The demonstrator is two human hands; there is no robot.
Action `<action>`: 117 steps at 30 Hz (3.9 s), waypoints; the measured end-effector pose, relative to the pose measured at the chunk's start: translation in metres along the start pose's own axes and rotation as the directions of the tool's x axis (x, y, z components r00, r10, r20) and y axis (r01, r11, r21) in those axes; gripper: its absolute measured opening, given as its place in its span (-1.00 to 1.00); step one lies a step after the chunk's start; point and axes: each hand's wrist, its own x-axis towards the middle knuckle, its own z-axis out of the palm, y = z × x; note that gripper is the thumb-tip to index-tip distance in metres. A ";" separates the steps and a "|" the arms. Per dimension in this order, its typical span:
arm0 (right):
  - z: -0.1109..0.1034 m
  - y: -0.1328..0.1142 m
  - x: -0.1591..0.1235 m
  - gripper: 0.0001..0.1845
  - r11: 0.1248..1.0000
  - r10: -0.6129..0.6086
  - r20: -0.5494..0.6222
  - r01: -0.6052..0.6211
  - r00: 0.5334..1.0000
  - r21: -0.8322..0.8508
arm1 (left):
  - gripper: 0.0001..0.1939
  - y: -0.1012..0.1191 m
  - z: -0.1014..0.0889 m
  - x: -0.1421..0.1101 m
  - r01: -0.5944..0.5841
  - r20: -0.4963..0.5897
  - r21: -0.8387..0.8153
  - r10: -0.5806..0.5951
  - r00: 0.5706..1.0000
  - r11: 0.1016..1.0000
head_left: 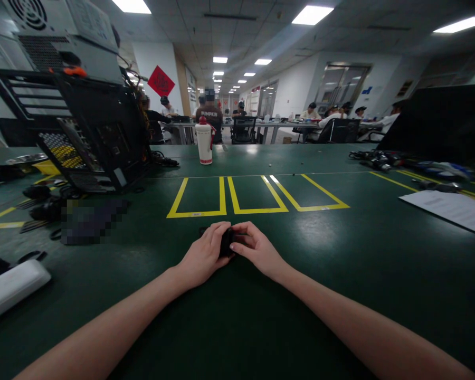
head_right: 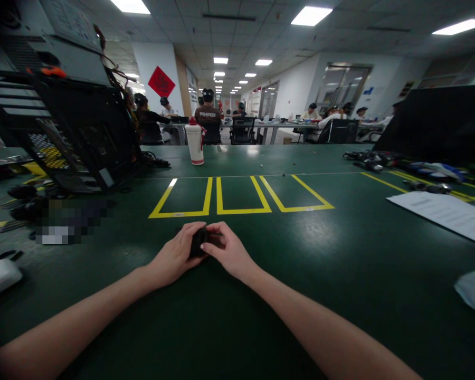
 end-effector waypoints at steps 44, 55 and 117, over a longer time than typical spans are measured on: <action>-0.001 0.005 0.001 -0.60 0.999 -0.021 0.028 0.020 0.999 0.033 | -0.34 -0.001 0.002 0.001 -0.002 -0.010 0.017 0.002 1.000 1.000; -0.001 0.001 0.002 -0.65 1.000 0.018 -0.015 -0.018 1.000 0.018 | -0.37 0.000 0.000 0.001 0.004 -0.001 -0.005 -0.004 1.000 1.000; 0.000 0.005 0.001 -0.60 0.997 -0.026 0.031 0.024 0.999 0.077 | -0.37 0.002 -0.002 0.001 0.005 0.000 0.007 -0.005 1.000 1.000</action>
